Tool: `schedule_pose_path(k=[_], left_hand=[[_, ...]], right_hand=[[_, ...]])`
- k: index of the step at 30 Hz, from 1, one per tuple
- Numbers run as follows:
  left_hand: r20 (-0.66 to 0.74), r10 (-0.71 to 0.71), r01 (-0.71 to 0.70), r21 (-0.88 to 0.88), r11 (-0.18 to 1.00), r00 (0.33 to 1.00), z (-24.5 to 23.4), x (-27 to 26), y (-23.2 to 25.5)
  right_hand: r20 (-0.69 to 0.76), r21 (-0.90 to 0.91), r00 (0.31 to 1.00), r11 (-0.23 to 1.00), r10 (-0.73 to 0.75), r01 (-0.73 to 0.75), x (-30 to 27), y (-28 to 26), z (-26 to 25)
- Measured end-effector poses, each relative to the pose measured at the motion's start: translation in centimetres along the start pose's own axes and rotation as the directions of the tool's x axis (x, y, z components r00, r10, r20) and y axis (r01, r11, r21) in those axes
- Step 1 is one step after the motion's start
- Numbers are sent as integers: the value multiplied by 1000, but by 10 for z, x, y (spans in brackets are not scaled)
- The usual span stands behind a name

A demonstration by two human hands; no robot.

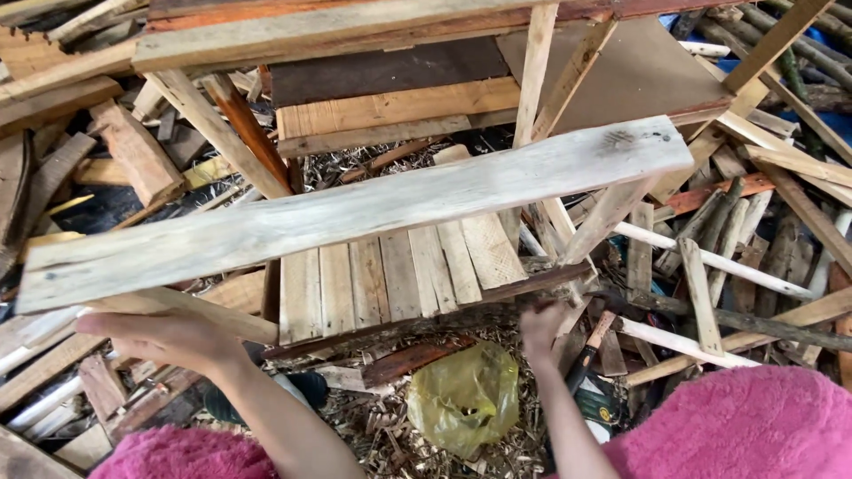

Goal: Assembling a wooden structure from scrap lumber using a hammer and nails

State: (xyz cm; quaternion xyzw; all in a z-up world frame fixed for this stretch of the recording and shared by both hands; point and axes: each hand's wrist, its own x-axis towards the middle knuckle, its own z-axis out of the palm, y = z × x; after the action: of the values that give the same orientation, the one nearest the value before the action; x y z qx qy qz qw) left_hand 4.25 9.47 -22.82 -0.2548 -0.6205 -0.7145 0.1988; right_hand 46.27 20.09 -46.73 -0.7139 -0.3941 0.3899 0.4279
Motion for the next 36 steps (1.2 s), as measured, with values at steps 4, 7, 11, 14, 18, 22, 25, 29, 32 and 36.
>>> schedule_pose_path(k=[4,7,11,14,18,22,25,29,32,36], left_hand=[[-142,366,-343,165,925,920,20,-21,26],[-254,313,-263,212,941,915,27,-55,32],[165,384,-377,-73,923,909,56,-117,47],[773,-631,83,626,775,64,75,-84,164],[975,-188,-444,120,888,-114,72,-146,99],[994,36,-452,-79,889,-102,70,-184,59],[992,121,-533,-124,837,-41,73,-194,47],[989,150,-558,-117,822,14,76,-199,41],[982,182,-547,-121,828,59,75,-202,39],[971,206,-539,-109,835,122,74,-205,41]], right_hand=[[447,-344,865,936,229,-70,-10,-57,-13],[672,-463,695,878,257,123,-49,-152,-46],[506,-284,818,842,-274,458,-58,-194,-61],[442,-252,810,813,-386,525,-30,-194,-38],[520,-379,777,720,-354,582,5,-163,-20],[495,-314,787,769,-369,558,15,-147,-21],[441,-127,789,840,-428,527,20,-136,-13],[345,323,830,886,-437,332,-7,-169,-26],[337,341,832,881,-441,329,-11,-171,-25],[369,301,821,891,-437,339,-5,-159,-31]])
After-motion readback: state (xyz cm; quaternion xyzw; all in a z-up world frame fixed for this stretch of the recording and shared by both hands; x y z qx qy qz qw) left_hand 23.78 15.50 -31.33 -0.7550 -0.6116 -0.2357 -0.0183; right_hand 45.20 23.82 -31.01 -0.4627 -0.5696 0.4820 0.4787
